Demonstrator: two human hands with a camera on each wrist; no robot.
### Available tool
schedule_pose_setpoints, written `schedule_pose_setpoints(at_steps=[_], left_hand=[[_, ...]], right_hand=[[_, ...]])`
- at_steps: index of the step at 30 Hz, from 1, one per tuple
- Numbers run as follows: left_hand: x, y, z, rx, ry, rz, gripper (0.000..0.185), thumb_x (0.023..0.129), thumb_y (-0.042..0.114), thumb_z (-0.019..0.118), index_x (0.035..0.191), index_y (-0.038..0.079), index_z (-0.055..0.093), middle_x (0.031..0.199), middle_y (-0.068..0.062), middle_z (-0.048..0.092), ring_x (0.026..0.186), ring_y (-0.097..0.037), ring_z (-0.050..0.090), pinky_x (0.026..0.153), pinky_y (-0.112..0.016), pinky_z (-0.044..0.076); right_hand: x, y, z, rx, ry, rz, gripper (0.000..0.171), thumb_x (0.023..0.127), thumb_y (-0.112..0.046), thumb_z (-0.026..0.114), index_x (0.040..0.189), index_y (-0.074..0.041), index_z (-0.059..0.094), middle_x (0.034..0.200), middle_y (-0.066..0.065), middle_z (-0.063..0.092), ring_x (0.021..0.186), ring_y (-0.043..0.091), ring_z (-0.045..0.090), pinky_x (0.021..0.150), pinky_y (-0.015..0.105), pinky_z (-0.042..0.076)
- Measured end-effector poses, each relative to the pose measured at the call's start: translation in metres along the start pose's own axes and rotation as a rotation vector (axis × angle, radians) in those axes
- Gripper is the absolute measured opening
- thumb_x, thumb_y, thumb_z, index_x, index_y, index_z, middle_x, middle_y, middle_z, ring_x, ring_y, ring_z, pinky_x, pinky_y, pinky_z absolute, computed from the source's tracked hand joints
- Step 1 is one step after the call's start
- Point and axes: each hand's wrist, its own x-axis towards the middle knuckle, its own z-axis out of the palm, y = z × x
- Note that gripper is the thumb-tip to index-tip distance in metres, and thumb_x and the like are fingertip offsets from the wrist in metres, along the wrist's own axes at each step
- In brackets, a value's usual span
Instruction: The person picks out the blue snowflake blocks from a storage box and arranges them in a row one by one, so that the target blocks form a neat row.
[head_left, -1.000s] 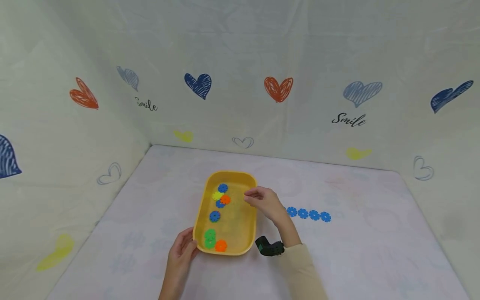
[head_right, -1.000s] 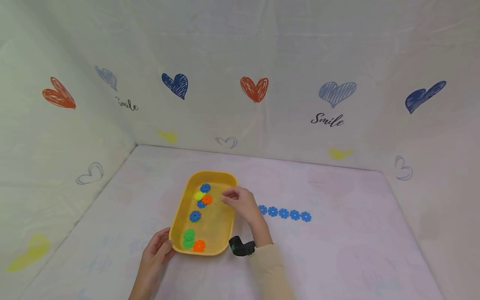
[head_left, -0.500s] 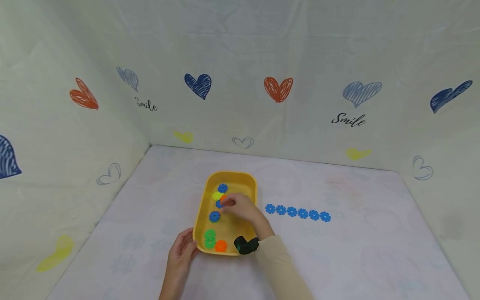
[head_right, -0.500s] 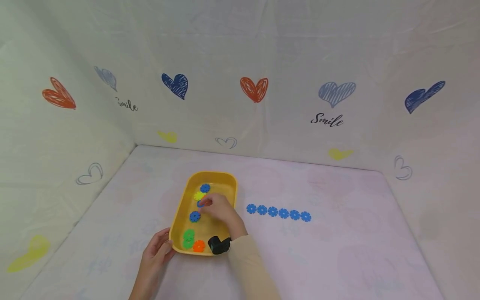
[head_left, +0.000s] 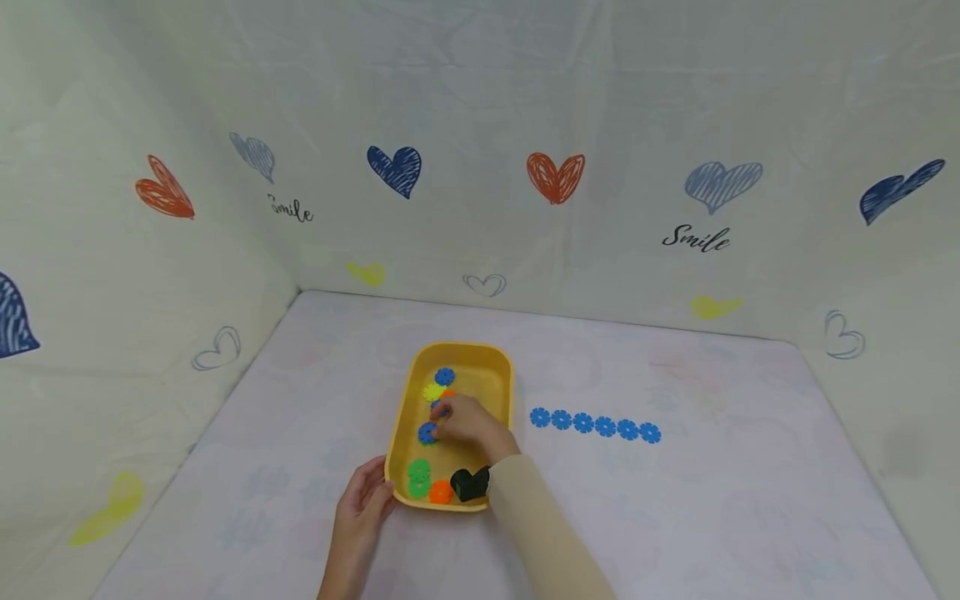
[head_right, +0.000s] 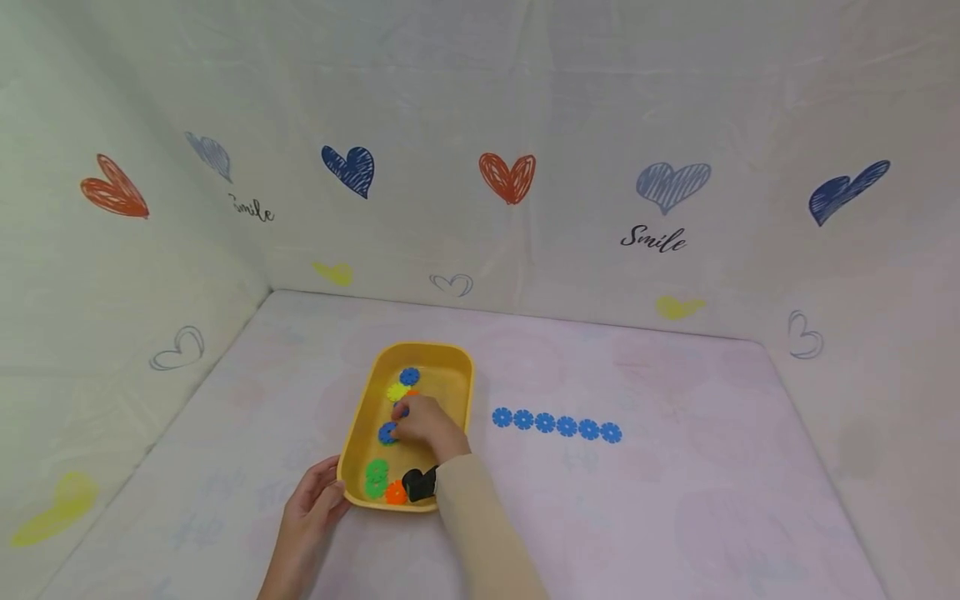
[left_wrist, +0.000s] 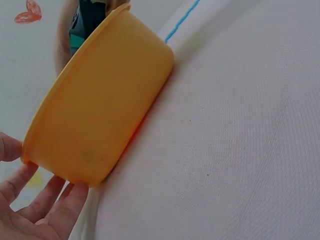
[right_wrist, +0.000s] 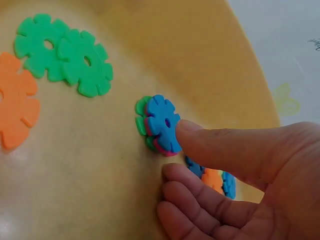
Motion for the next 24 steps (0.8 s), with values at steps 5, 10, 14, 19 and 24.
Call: schedule_pose_setpoints(at_steps=[5, 10, 14, 19, 24], left_hand=[[0.0014, 0.0012, 0.0011, 0.013, 0.004, -0.015, 0.040, 0.096, 0.017, 0.048, 0.134, 0.006, 0.042, 0.136, -0.018, 0.046, 0.115, -0.017, 0.053, 0.088, -0.022, 0.052], [0.0025, 0.0022, 0.0017, 0.027, 0.010, -0.037, 0.039, 0.095, 0.014, 0.046, 0.133, 0.008, 0.042, 0.136, -0.016, 0.046, 0.117, -0.021, 0.052, 0.089, -0.022, 0.052], [0.0028, 0.0021, 0.0011, 0.020, 0.006, -0.038, 0.039, 0.096, 0.015, 0.047, 0.134, 0.008, 0.042, 0.137, -0.016, 0.046, 0.116, -0.019, 0.052, 0.089, -0.023, 0.052], [0.0026, 0.0025, 0.0013, 0.020, 0.006, -0.045, 0.040, 0.096, 0.016, 0.047, 0.134, 0.008, 0.041, 0.137, -0.017, 0.045, 0.118, -0.022, 0.051, 0.089, -0.023, 0.052], [0.0026, 0.0029, 0.0020, 0.029, 0.008, -0.049, 0.040, 0.096, 0.018, 0.047, 0.134, 0.008, 0.041, 0.137, -0.017, 0.045, 0.119, -0.023, 0.050, 0.089, -0.023, 0.052]], right_hand=[[0.0053, 0.0041, 0.0024, 0.028, 0.027, -0.011, 0.017, 0.078, -0.011, 0.072, 0.094, -0.009, 0.067, 0.097, 0.004, 0.062, 0.080, 0.016, 0.049, 0.072, 0.026, 0.045], [0.0065, 0.0037, 0.0057, 0.035, 0.044, -0.013, 0.016, 0.076, -0.010, 0.074, 0.090, -0.008, 0.066, 0.095, 0.004, 0.062, 0.084, 0.017, 0.049, 0.077, 0.028, 0.047], [0.0076, 0.0017, 0.0075, -0.001, 0.061, -0.011, 0.017, 0.075, -0.011, 0.075, 0.087, -0.007, 0.064, 0.091, 0.003, 0.061, 0.081, 0.017, 0.048, 0.073, 0.027, 0.045], [0.0089, 0.0008, 0.0092, -0.026, 0.064, -0.002, 0.017, 0.075, -0.012, 0.076, 0.085, -0.008, 0.063, 0.085, 0.001, 0.058, 0.077, 0.016, 0.047, 0.069, 0.024, 0.043], [0.0100, 0.0017, 0.0103, -0.016, 0.066, 0.011, 0.016, 0.075, -0.012, 0.076, 0.083, -0.007, 0.063, 0.082, 0.001, 0.057, 0.075, 0.016, 0.047, 0.066, 0.023, 0.042]])
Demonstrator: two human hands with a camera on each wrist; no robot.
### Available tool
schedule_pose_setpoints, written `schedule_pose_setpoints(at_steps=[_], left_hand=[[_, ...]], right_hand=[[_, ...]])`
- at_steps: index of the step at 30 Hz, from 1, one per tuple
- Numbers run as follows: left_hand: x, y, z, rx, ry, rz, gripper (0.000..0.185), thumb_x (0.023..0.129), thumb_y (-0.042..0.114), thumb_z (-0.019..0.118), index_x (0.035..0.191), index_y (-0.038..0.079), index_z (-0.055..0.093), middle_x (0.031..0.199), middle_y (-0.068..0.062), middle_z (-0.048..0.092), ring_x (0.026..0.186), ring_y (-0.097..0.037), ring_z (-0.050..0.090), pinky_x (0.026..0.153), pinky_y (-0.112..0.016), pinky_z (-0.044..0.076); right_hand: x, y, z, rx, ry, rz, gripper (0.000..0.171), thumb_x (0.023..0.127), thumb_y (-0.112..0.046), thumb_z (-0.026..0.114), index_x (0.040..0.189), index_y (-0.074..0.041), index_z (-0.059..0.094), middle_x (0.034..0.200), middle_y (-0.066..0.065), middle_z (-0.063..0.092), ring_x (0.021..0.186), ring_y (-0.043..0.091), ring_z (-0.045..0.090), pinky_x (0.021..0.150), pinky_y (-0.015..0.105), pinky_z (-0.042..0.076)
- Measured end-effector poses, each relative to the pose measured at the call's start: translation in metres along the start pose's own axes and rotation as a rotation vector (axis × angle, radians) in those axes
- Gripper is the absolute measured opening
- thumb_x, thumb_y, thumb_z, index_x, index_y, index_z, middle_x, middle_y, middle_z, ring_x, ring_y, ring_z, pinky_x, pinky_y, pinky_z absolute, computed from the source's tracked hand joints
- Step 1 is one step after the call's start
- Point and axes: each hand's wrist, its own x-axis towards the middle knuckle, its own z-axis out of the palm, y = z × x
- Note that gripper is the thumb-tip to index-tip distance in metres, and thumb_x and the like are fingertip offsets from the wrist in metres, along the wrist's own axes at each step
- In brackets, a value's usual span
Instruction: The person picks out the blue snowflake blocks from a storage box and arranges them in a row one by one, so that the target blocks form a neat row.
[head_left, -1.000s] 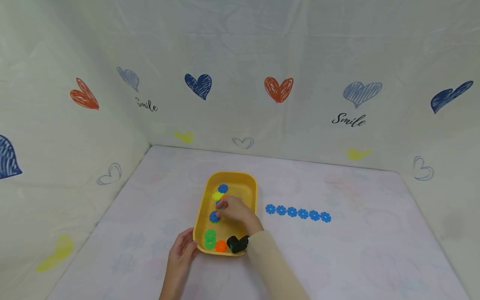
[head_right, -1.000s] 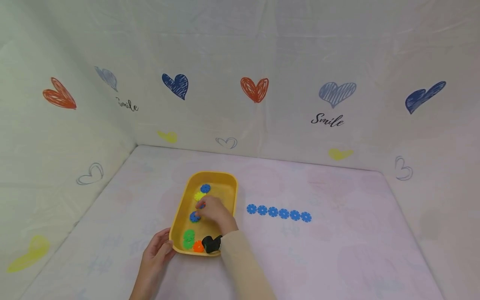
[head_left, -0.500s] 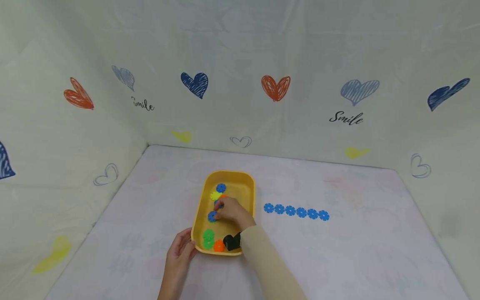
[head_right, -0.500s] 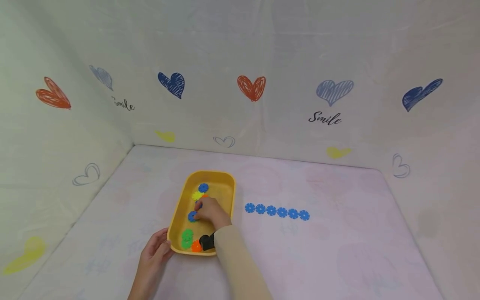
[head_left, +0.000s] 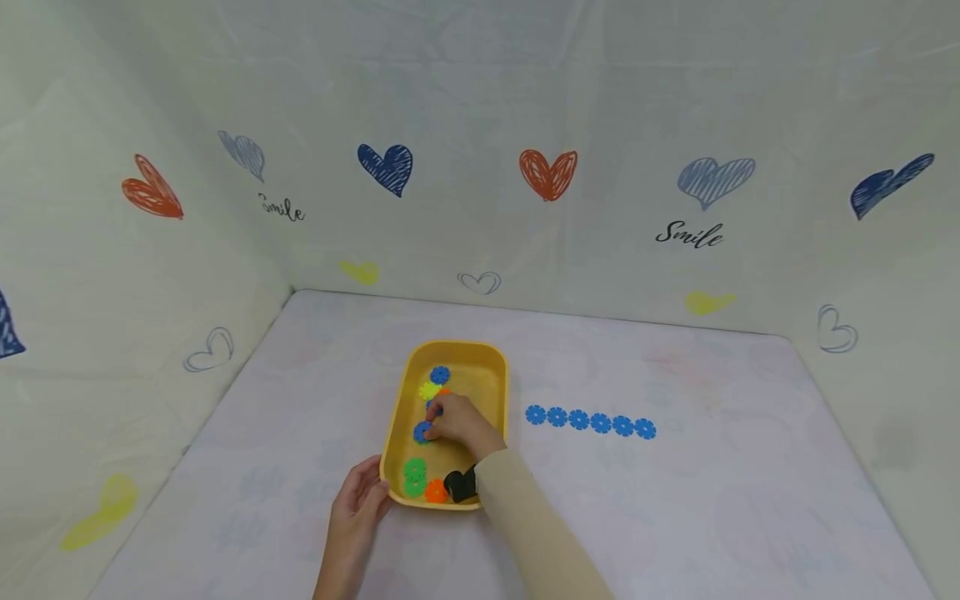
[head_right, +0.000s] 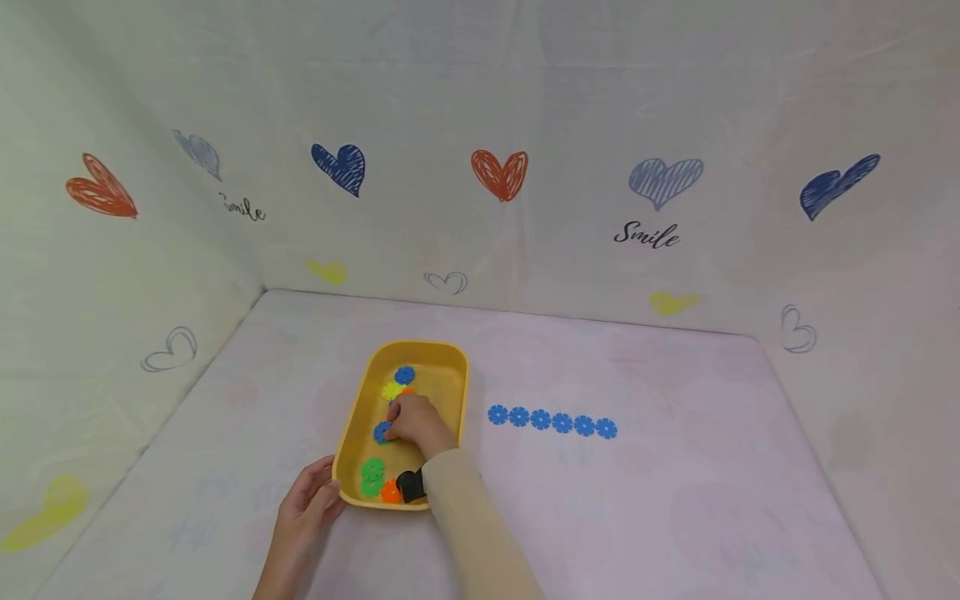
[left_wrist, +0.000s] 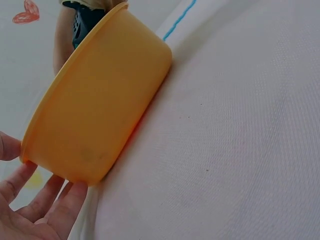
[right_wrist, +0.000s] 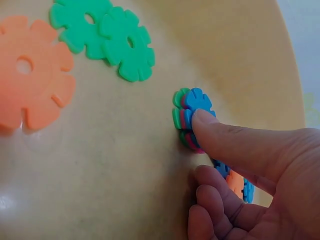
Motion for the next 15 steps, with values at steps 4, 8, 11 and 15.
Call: schedule_pose_setpoints(at_steps=[4, 8, 11, 15], left_hand=[[0.0000, -0.0003, -0.0005, -0.002, -0.003, 0.009, 0.039, 0.096, 0.016, 0.047, 0.134, 0.008, 0.042, 0.136, -0.016, 0.046, 0.114, -0.016, 0.053, 0.088, -0.022, 0.052], [-0.0009, -0.0003, -0.0011, -0.014, -0.010, 0.019, 0.039, 0.096, 0.015, 0.047, 0.134, 0.008, 0.042, 0.135, -0.015, 0.047, 0.108, -0.007, 0.055, 0.088, -0.020, 0.051], [-0.0014, -0.0005, -0.0015, -0.028, -0.013, 0.026, 0.039, 0.096, 0.015, 0.047, 0.134, 0.008, 0.042, 0.136, -0.015, 0.046, 0.106, -0.003, 0.055, 0.088, -0.020, 0.051], [-0.0013, -0.0007, -0.0013, -0.033, -0.015, 0.029, 0.039, 0.096, 0.015, 0.046, 0.134, 0.008, 0.042, 0.136, -0.015, 0.046, 0.106, -0.003, 0.055, 0.088, -0.019, 0.051]], right_hand=[[0.0001, -0.0002, 0.0002, 0.008, -0.005, 0.016, 0.016, 0.075, -0.011, 0.076, 0.080, -0.007, 0.062, 0.079, 0.001, 0.057, 0.073, 0.015, 0.047, 0.062, 0.022, 0.042], [0.0001, -0.0008, 0.0003, -0.001, -0.008, 0.042, 0.016, 0.074, -0.011, 0.076, 0.076, -0.005, 0.062, 0.073, 0.001, 0.055, 0.068, 0.015, 0.047, 0.058, 0.021, 0.040], [0.0005, -0.0008, 0.0003, -0.015, -0.013, 0.068, 0.016, 0.075, -0.011, 0.076, 0.073, -0.005, 0.061, 0.070, 0.000, 0.054, 0.065, 0.014, 0.047, 0.054, 0.020, 0.039], [0.0003, -0.0009, -0.0002, -0.037, -0.027, 0.097, 0.016, 0.076, -0.013, 0.076, 0.072, -0.004, 0.062, 0.069, 0.001, 0.054, 0.063, 0.014, 0.047, 0.052, 0.019, 0.038]])
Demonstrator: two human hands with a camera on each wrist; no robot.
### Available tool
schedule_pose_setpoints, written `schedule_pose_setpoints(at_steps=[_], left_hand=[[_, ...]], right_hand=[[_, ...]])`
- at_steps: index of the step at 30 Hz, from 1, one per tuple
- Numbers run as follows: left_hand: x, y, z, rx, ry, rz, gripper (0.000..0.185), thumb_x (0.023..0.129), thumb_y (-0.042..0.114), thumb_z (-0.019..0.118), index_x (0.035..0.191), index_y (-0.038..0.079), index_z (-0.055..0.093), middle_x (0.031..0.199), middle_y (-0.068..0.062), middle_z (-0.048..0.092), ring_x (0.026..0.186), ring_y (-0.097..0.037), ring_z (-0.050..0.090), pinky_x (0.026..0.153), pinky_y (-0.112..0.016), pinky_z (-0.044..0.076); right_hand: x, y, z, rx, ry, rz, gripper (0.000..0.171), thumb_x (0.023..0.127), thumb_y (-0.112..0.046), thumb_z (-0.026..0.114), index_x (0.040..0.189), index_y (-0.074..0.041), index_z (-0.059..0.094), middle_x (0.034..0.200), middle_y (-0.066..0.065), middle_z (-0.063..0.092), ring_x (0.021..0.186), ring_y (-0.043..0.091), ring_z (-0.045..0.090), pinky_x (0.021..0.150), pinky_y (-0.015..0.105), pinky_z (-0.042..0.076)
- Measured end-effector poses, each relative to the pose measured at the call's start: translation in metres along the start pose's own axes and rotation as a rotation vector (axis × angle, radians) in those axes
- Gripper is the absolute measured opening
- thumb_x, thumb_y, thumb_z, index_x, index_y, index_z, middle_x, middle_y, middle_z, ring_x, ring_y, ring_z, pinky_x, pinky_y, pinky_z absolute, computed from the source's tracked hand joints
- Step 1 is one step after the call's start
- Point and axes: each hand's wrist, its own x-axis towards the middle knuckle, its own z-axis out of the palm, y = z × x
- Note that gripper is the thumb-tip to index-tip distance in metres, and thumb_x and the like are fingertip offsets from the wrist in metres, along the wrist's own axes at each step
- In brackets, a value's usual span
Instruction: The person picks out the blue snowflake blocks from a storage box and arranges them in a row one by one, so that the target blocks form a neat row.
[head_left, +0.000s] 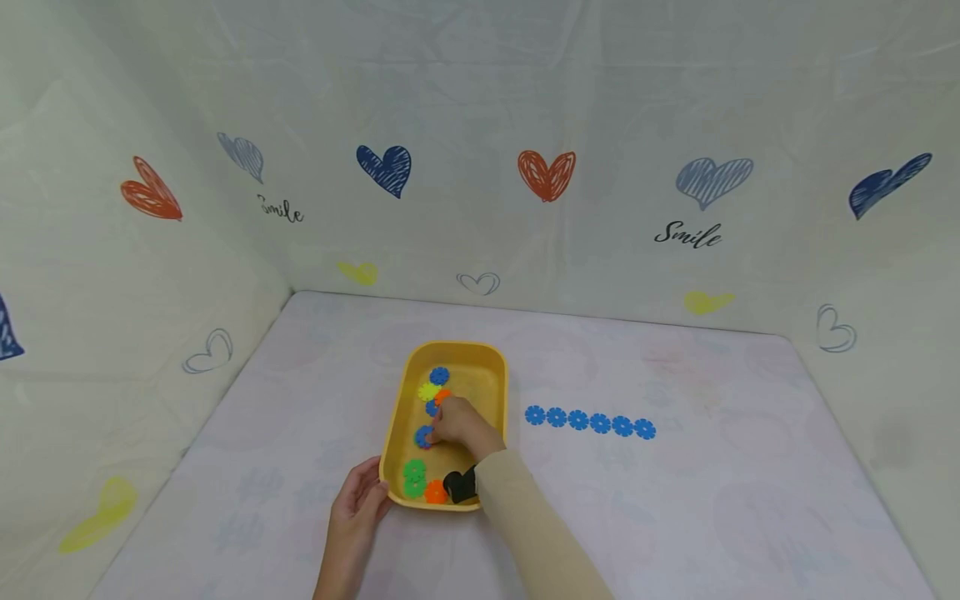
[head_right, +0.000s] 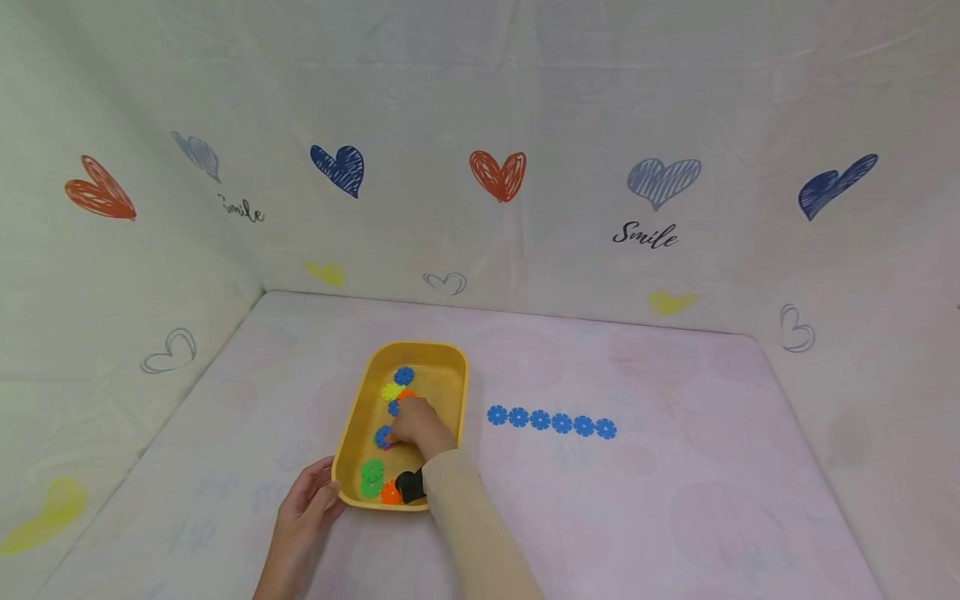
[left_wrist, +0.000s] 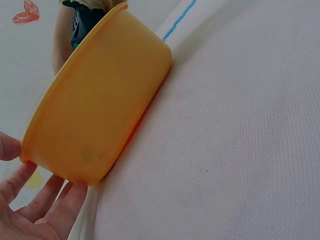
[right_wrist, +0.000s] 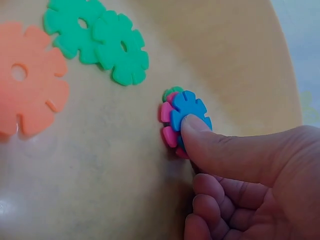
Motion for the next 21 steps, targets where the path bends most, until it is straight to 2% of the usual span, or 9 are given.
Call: schedule_pose_setpoints(at_steps=[3, 10, 21], left_hand=[[0.0001, -0.0002, 0.0001, -0.002, -0.001, 0.000, 0.039, 0.096, 0.015, 0.046, 0.134, 0.008, 0.042, 0.136, -0.015, 0.046, 0.106, -0.004, 0.055, 0.088, -0.020, 0.051], [0.0002, -0.0015, -0.0002, -0.002, -0.001, -0.001, 0.039, 0.096, 0.016, 0.047, 0.134, 0.009, 0.042, 0.136, -0.014, 0.046, 0.107, -0.004, 0.055, 0.088, -0.020, 0.051], [0.0004, -0.0027, -0.0012, 0.000, -0.004, 0.012, 0.039, 0.096, 0.017, 0.047, 0.134, 0.009, 0.042, 0.136, -0.014, 0.046, 0.104, 0.001, 0.055, 0.088, -0.019, 0.051]], right_hand=[[0.0000, -0.0002, -0.0001, -0.007, -0.012, 0.014, 0.017, 0.077, -0.013, 0.074, 0.071, -0.005, 0.061, 0.067, 0.000, 0.052, 0.062, 0.014, 0.046, 0.051, 0.020, 0.037], [0.0000, 0.0008, -0.0003, 0.011, -0.022, 0.002, 0.031, 0.079, -0.013, 0.072, 0.056, -0.008, 0.052, 0.054, -0.002, 0.040, 0.051, 0.013, 0.037, 0.045, 0.020, 0.028], [-0.0011, 0.0020, -0.0030, 0.013, -0.007, -0.030, 0.017, 0.078, -0.011, 0.072, 0.070, -0.005, 0.059, 0.067, 0.000, 0.050, 0.060, 0.014, 0.043, 0.050, 0.019, 0.034]])
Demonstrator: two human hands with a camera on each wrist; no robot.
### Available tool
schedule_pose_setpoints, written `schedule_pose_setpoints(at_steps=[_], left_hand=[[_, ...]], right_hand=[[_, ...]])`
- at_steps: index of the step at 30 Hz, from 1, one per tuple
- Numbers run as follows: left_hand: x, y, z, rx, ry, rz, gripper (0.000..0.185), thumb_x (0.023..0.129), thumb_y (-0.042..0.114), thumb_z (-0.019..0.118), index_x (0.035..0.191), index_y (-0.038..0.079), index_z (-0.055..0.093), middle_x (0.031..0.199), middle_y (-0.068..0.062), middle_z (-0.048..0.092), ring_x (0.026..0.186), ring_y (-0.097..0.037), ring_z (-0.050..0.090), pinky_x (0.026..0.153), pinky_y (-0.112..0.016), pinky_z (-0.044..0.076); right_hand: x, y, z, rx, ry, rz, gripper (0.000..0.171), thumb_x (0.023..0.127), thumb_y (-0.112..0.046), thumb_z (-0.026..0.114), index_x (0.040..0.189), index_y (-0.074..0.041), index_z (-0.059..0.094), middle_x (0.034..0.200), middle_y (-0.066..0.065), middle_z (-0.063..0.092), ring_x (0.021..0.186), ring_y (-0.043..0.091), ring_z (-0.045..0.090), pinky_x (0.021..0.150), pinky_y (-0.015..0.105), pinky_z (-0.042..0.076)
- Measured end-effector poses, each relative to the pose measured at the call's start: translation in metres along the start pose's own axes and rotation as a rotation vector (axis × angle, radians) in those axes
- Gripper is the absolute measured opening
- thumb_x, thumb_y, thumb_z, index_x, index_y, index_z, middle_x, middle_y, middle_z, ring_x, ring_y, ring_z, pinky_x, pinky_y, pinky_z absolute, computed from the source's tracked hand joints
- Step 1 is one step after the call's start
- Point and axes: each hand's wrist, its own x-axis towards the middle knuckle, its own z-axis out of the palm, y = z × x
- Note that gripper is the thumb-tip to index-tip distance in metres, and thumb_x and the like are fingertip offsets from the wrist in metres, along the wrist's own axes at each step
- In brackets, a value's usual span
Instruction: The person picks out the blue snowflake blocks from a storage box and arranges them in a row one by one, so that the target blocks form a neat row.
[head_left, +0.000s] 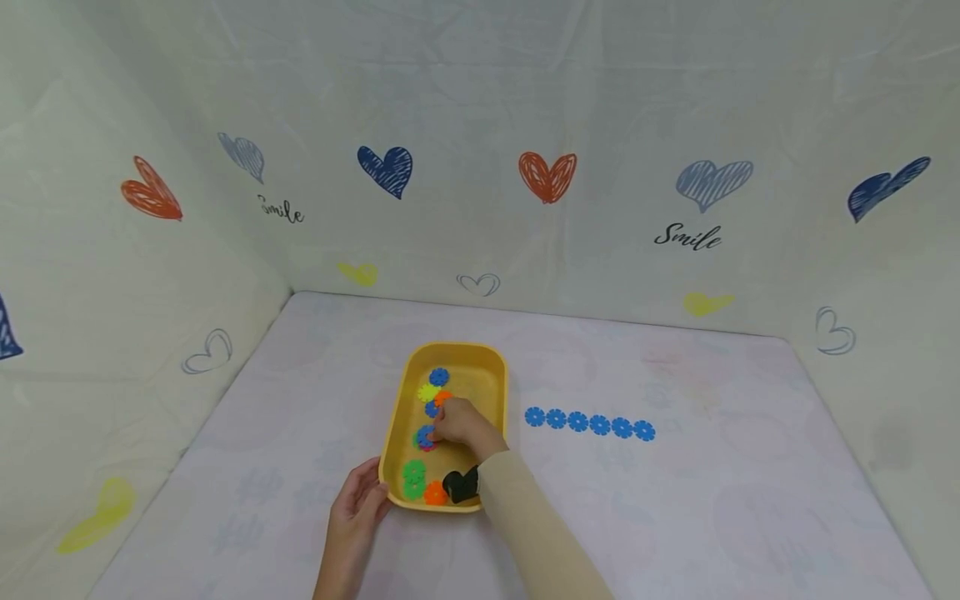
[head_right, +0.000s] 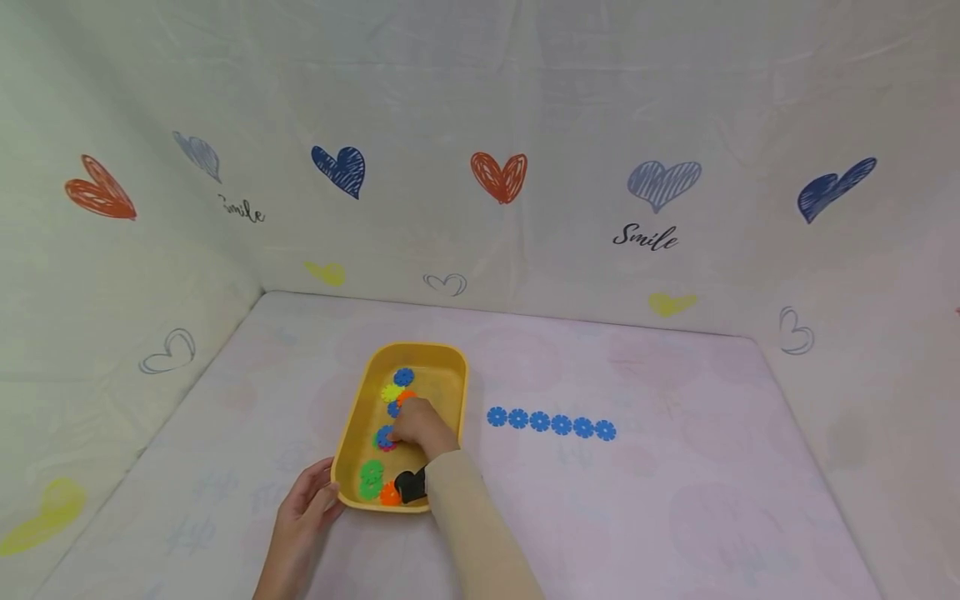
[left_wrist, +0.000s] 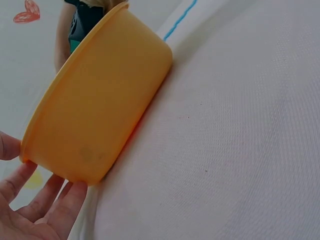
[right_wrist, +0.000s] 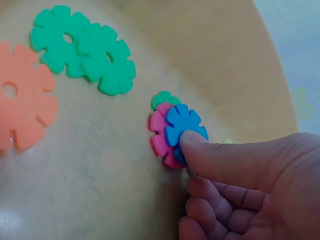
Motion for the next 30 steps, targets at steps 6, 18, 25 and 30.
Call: schedule_pose_setpoints(at_steps=[6, 18, 25, 30], left_hand=[[0.000, 0.000, 0.000, 0.002, -0.001, 0.001, 0.040, 0.096, 0.016, 0.047, 0.134, 0.008, 0.042, 0.137, -0.015, 0.046, 0.106, -0.001, 0.055, 0.089, -0.020, 0.051], [0.000, 0.000, 0.001, -0.004, 0.009, -0.005, 0.040, 0.095, 0.014, 0.047, 0.134, 0.008, 0.042, 0.136, -0.016, 0.046, 0.108, -0.004, 0.055, 0.089, -0.021, 0.051], [0.001, -0.001, 0.000, -0.013, 0.000, -0.004, 0.040, 0.095, 0.015, 0.048, 0.134, 0.007, 0.041, 0.136, -0.016, 0.046, 0.105, -0.001, 0.055, 0.089, -0.020, 0.051], [0.001, 0.000, -0.001, -0.021, -0.004, -0.002, 0.040, 0.095, 0.015, 0.048, 0.134, 0.007, 0.041, 0.136, -0.016, 0.046, 0.105, -0.001, 0.055, 0.089, -0.020, 0.051]], right_hand=[[-0.002, 0.000, -0.002, 0.019, 0.004, -0.006, 0.019, 0.078, -0.010, 0.072, 0.066, -0.005, 0.058, 0.063, 0.000, 0.047, 0.057, 0.014, 0.042, 0.048, 0.019, 0.033], [-0.011, -0.004, -0.012, 0.083, -0.047, 0.028, 0.040, 0.085, -0.014, 0.065, 0.051, -0.011, 0.044, 0.050, -0.003, 0.032, 0.048, 0.012, 0.032, 0.045, 0.020, 0.025], [-0.024, -0.005, -0.018, 0.081, -0.035, 0.016, 0.023, 0.088, -0.017, 0.063, 0.071, -0.002, 0.060, 0.063, 0.000, 0.044, 0.060, 0.015, 0.041, 0.052, 0.021, 0.033], [-0.034, -0.007, -0.026, 0.124, -0.002, -0.010, 0.017, 0.089, -0.016, 0.061, 0.081, -0.002, 0.061, 0.074, 0.003, 0.053, 0.068, 0.017, 0.046, 0.059, 0.022, 0.039]])
